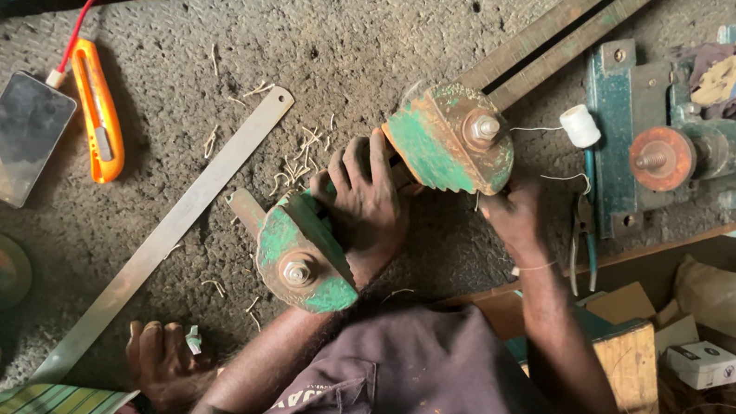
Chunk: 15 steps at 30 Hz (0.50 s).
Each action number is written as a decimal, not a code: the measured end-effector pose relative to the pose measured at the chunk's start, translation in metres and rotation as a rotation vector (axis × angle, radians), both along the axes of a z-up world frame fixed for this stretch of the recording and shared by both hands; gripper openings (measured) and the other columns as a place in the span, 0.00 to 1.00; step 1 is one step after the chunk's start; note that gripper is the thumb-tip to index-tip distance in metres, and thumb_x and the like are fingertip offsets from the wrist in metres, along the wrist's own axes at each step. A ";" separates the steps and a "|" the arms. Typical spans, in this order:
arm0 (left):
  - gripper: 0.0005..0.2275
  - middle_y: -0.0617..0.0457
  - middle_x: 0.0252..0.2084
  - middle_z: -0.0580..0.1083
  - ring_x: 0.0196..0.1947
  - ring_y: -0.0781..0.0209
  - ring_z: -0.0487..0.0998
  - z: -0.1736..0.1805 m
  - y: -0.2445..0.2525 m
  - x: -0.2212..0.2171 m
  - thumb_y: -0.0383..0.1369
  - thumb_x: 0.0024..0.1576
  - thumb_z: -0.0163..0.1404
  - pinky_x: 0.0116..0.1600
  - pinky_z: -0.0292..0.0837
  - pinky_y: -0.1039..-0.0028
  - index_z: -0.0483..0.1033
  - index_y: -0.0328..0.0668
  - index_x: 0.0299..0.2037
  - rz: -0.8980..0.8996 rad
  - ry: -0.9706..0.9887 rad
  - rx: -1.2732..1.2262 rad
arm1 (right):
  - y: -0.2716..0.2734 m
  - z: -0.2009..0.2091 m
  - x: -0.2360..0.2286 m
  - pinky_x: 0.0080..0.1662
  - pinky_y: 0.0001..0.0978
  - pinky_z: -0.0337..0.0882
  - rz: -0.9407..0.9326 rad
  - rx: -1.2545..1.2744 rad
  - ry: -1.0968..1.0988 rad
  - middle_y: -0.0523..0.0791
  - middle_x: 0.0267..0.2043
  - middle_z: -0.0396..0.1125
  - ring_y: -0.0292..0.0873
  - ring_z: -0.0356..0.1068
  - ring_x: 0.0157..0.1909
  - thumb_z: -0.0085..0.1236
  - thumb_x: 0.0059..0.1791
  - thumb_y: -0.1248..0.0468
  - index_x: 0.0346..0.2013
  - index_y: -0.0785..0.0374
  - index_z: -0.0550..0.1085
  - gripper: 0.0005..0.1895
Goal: The person secures a copper-wound electrical component using a string and pliers, then uses a wrench to tighten bolts on a green metal jig. The person places the component on a wooden board and continues tightening the jig.
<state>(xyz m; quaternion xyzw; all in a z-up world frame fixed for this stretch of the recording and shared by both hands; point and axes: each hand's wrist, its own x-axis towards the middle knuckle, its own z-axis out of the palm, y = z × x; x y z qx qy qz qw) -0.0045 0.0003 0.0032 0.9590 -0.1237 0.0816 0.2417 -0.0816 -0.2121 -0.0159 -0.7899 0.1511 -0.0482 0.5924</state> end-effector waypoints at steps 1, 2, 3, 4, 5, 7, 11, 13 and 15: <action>0.37 0.41 0.61 0.69 0.62 0.45 0.67 0.000 0.000 0.000 0.55 0.51 0.56 0.62 0.49 0.50 0.67 0.40 0.67 -0.005 0.002 -0.009 | 0.002 0.004 0.000 0.24 0.25 0.58 0.013 0.036 0.036 0.38 0.24 0.65 0.29 0.60 0.21 0.56 0.53 0.67 0.34 0.64 0.74 0.04; 0.37 0.42 0.61 0.69 0.62 0.45 0.67 0.001 0.001 0.000 0.55 0.51 0.56 0.63 0.49 0.50 0.66 0.41 0.67 -0.003 -0.006 -0.013 | 0.005 0.006 0.001 0.23 0.24 0.60 0.029 0.072 0.070 0.37 0.25 0.66 0.28 0.61 0.20 0.55 0.51 0.67 0.36 0.63 0.73 0.03; 0.37 0.42 0.62 0.69 0.62 0.45 0.67 0.001 0.002 0.001 0.55 0.52 0.57 0.64 0.49 0.50 0.66 0.41 0.67 -0.002 -0.013 -0.017 | 0.006 0.007 0.003 0.21 0.24 0.62 0.045 0.109 0.104 0.36 0.26 0.68 0.28 0.62 0.19 0.55 0.49 0.66 0.38 0.62 0.72 0.04; 0.37 0.42 0.62 0.69 0.62 0.45 0.66 0.001 0.002 0.000 0.55 0.53 0.57 0.64 0.49 0.50 0.66 0.41 0.67 -0.006 -0.017 -0.022 | 0.007 0.007 0.002 0.23 0.24 0.62 0.063 0.037 0.061 0.37 0.26 0.68 0.28 0.63 0.21 0.54 0.50 0.67 0.37 0.63 0.74 0.03; 0.37 0.42 0.62 0.69 0.62 0.45 0.66 0.001 0.003 -0.002 0.55 0.52 0.58 0.64 0.49 0.50 0.66 0.41 0.68 -0.011 -0.009 -0.024 | 0.008 0.006 0.000 0.25 0.24 0.62 0.080 -0.034 0.018 0.38 0.26 0.69 0.28 0.64 0.23 0.54 0.51 0.68 0.36 0.64 0.75 0.03; 0.38 0.42 0.62 0.69 0.63 0.45 0.66 0.002 0.003 -0.001 0.54 0.50 0.59 0.64 0.49 0.50 0.65 0.41 0.68 -0.028 0.000 -0.028 | 0.007 0.002 0.000 0.26 0.24 0.62 0.084 -0.082 0.006 0.38 0.25 0.68 0.29 0.64 0.24 0.54 0.53 0.68 0.34 0.65 0.76 0.05; 0.38 0.42 0.62 0.68 0.63 0.45 0.67 0.004 0.003 0.000 0.54 0.51 0.60 0.64 0.49 0.50 0.65 0.42 0.69 -0.020 -0.017 -0.041 | 0.005 -0.010 -0.007 0.25 0.25 0.61 0.067 -0.069 0.080 0.38 0.22 0.65 0.29 0.62 0.22 0.56 0.55 0.67 0.33 0.65 0.74 0.06; 0.38 0.43 0.62 0.68 0.63 0.46 0.67 0.006 0.001 -0.001 0.53 0.51 0.60 0.63 0.50 0.51 0.65 0.41 0.68 -0.027 -0.003 -0.030 | 0.005 -0.013 -0.013 0.25 0.25 0.61 0.045 -0.030 0.050 0.39 0.23 0.65 0.30 0.62 0.22 0.56 0.54 0.68 0.33 0.65 0.74 0.05; 0.42 0.40 0.63 0.67 0.64 0.44 0.66 0.009 0.001 0.001 0.53 0.50 0.62 0.64 0.51 0.50 0.61 0.32 0.69 0.004 -0.020 -0.120 | 0.007 -0.014 -0.013 0.25 0.24 0.60 0.003 0.088 -0.025 0.40 0.23 0.66 0.30 0.63 0.22 0.54 0.52 0.69 0.34 0.65 0.73 0.03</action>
